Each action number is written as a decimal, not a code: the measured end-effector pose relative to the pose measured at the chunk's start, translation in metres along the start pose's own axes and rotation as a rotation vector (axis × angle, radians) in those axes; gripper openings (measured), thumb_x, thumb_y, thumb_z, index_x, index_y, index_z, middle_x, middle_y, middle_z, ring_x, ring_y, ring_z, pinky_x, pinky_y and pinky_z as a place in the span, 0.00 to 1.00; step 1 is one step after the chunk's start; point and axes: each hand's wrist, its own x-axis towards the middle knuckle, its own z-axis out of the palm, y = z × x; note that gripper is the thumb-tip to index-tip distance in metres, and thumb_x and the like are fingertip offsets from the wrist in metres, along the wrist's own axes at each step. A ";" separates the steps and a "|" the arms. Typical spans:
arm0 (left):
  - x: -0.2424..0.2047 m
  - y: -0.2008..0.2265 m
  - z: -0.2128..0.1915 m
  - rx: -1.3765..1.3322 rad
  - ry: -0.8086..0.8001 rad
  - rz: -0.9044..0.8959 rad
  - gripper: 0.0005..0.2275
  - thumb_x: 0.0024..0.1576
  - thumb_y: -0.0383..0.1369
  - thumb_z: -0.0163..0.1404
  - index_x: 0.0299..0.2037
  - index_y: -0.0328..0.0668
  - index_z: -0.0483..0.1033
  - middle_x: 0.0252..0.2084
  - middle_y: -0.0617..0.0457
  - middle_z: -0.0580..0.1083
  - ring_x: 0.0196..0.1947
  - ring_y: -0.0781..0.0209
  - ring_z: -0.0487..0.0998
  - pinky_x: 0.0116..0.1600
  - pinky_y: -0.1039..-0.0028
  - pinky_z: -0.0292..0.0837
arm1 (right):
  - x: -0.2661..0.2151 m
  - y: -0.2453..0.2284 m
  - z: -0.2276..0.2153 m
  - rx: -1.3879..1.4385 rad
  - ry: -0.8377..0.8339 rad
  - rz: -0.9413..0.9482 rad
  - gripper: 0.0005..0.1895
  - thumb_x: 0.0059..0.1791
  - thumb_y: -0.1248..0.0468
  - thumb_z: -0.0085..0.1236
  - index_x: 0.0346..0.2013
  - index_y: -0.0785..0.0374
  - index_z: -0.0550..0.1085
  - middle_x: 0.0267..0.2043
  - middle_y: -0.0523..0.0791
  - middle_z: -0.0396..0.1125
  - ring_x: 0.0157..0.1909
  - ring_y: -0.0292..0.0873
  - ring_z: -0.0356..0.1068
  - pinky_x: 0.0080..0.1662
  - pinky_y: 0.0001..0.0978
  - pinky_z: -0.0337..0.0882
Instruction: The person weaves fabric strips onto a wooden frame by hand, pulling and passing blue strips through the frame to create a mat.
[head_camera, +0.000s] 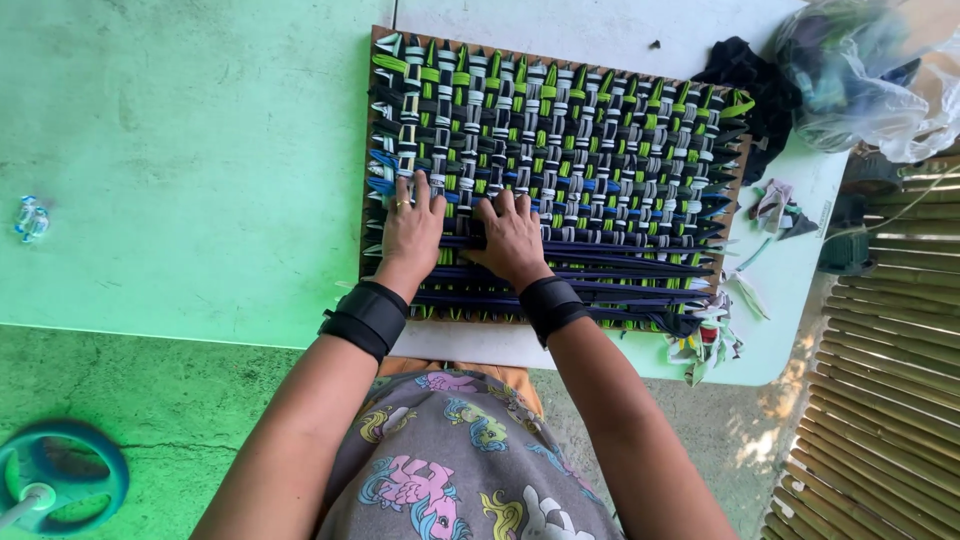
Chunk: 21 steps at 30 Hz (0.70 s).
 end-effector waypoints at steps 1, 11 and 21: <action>0.001 0.000 0.009 -0.002 -0.003 0.003 0.20 0.51 0.27 0.59 0.54 0.39 0.68 0.74 0.35 0.56 0.70 0.28 0.60 0.66 0.50 0.63 | -0.004 -0.003 -0.002 0.001 -0.003 0.004 0.39 0.33 0.45 0.77 0.53 0.50 0.68 0.58 0.48 0.59 0.62 0.58 0.59 0.55 0.55 0.66; 0.005 0.000 0.005 -0.003 0.008 0.008 0.12 0.56 0.26 0.54 0.48 0.39 0.69 0.72 0.30 0.58 0.67 0.23 0.64 0.58 0.48 0.72 | -0.019 -0.008 -0.014 -0.030 0.008 -0.011 0.44 0.33 0.42 0.75 0.58 0.50 0.66 0.57 0.50 0.57 0.61 0.58 0.57 0.53 0.58 0.62; 0.002 0.041 -0.098 -0.076 -0.341 0.027 0.31 0.45 0.35 0.64 0.59 0.41 0.66 0.74 0.39 0.51 0.75 0.35 0.48 0.75 0.41 0.39 | -0.026 0.036 0.007 0.064 -0.006 -0.066 0.38 0.36 0.52 0.73 0.56 0.56 0.67 0.51 0.50 0.63 0.53 0.56 0.67 0.52 0.49 0.69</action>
